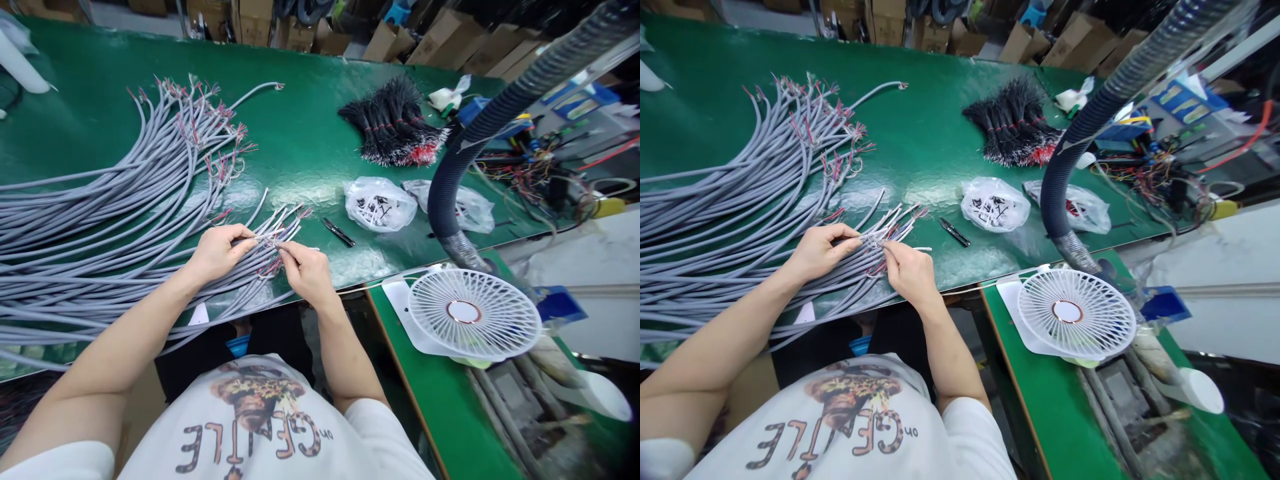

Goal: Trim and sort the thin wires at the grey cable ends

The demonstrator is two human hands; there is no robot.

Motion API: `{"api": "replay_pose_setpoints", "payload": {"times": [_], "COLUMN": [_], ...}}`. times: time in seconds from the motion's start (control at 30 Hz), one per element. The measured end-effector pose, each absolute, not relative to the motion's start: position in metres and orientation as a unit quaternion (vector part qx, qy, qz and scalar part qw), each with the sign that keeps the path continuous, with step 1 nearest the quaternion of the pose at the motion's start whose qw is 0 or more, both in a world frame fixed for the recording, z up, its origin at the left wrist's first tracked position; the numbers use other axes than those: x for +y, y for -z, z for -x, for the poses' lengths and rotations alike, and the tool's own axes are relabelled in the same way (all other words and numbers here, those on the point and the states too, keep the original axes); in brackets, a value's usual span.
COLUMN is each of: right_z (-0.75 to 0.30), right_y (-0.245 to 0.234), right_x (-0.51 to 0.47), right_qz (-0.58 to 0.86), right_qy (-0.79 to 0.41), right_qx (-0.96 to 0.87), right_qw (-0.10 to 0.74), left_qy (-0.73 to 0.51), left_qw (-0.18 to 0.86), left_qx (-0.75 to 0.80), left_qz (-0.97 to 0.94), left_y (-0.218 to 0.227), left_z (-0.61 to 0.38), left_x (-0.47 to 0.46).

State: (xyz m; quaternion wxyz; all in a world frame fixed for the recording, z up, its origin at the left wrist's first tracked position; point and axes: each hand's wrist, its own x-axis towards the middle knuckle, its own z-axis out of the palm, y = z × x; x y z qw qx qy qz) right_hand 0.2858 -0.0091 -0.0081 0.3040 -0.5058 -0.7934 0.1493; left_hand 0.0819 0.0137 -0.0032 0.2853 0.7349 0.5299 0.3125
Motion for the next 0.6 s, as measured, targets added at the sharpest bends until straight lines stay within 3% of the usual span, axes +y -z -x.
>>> {"api": "replay_pose_setpoints", "payload": {"times": [0.33, 0.6], "right_z": [-0.286, -0.269], "right_y": [0.007, 0.013], "right_x": [-0.009, -0.001], "right_qz": [0.502, 0.487], "right_qy": [-0.167, -0.211], "right_qx": [-0.796, -0.776], "right_qw": [0.295, 0.34], "left_qy": [-0.309, -0.298], "left_qw": [0.279, 0.286], "left_qx": [0.524, 0.52], "left_qz": [-0.743, -0.747], "left_y": [0.005, 0.005], "left_z": [-0.081, -0.082], "left_x": [0.014, 0.013]}}
